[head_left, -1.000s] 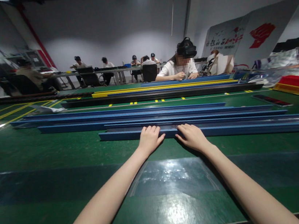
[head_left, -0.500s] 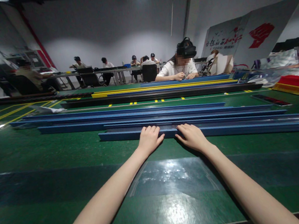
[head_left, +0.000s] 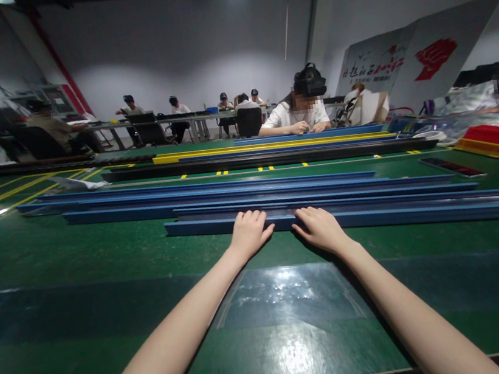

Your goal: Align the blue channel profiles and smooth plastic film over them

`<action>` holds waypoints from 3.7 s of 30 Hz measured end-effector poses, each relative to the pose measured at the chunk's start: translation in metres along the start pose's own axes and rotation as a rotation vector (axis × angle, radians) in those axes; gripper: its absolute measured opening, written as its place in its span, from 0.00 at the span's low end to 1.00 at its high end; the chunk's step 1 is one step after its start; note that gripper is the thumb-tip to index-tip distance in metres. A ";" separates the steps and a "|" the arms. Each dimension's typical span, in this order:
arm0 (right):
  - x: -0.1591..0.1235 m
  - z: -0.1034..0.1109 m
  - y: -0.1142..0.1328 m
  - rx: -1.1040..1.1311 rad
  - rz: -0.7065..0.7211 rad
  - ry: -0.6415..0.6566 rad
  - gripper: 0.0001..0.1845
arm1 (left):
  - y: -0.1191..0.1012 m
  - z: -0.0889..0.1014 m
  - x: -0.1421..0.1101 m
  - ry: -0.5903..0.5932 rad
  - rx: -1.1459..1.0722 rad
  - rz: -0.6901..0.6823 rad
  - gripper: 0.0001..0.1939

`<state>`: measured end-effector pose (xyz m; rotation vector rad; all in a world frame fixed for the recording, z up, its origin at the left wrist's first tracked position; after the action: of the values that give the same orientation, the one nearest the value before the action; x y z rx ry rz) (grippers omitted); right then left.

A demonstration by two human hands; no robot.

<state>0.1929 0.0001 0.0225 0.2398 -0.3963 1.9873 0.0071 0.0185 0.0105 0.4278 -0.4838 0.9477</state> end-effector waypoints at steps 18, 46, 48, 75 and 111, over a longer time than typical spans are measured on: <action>0.003 0.002 0.003 0.015 0.003 -0.071 0.16 | 0.000 0.001 0.000 0.019 -0.016 0.015 0.15; 0.015 0.013 0.008 -0.048 -0.006 -0.012 0.14 | 0.002 0.004 0.000 -0.008 -0.076 -0.002 0.12; 0.015 0.013 0.007 -0.048 -0.007 -0.007 0.14 | 0.002 0.005 0.000 -0.009 -0.075 -0.002 0.12; -0.008 0.011 -0.017 0.018 -0.027 -0.098 0.15 | 0.000 0.000 0.000 0.006 -0.006 0.015 0.19; 0.014 0.022 0.003 0.214 -0.067 0.068 0.14 | 0.052 0.044 0.021 0.474 -0.214 0.126 0.11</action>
<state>0.1837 0.0017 0.0468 0.3151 -0.1298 1.9666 -0.0356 0.0350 0.0655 -0.0267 -0.1768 1.0667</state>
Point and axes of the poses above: each hand's wrist, its own x-axis towards the middle knuckle, its own z-axis out of the back of the hand, y = z × x, the point moved 2 cm from there along x, towards the middle knuckle
